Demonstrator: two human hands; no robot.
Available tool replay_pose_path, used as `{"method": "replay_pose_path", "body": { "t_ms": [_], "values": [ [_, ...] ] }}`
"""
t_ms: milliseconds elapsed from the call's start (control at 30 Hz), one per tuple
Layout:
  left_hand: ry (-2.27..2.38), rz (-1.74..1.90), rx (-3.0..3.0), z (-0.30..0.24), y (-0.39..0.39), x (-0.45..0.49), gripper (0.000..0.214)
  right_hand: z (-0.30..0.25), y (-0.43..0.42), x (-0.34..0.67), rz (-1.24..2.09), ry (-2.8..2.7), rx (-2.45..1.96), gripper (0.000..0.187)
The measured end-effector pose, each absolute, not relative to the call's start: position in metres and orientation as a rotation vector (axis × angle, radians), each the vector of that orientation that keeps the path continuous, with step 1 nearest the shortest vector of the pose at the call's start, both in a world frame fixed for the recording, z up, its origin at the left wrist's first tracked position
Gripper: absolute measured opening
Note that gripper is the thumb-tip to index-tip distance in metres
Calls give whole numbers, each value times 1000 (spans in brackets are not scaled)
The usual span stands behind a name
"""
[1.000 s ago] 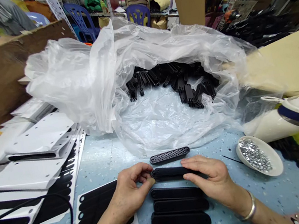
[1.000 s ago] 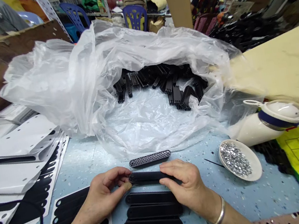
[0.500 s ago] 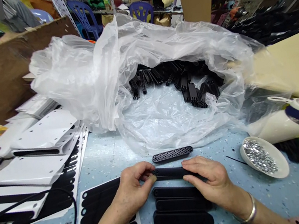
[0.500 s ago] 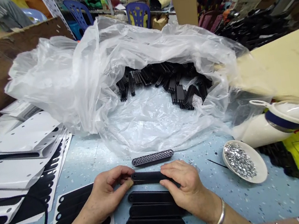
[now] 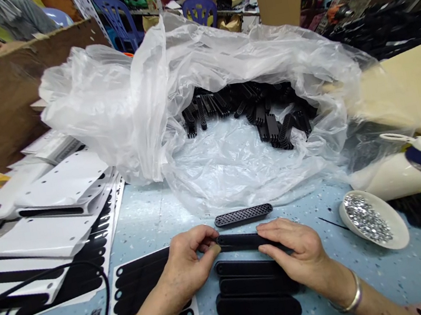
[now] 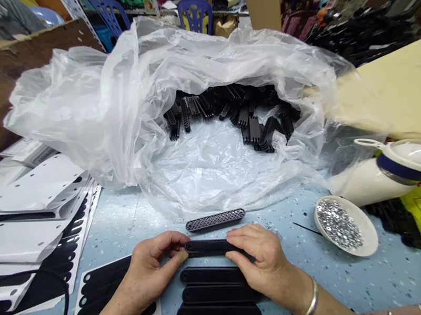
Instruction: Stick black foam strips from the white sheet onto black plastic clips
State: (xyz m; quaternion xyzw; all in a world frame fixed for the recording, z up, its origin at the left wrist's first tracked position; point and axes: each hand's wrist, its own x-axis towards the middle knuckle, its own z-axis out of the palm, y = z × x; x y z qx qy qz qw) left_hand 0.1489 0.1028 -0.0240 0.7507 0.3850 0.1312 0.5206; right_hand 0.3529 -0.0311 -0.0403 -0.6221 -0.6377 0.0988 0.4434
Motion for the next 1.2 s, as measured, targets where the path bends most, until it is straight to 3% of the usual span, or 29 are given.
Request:
{"method": "replay_pose_path", "body": {
  "t_ms": [1200],
  "values": [
    [911, 311, 1816, -27, 104, 148, 17, -38, -33, 354, 295, -1586, -1546, 16]
  ]
}}
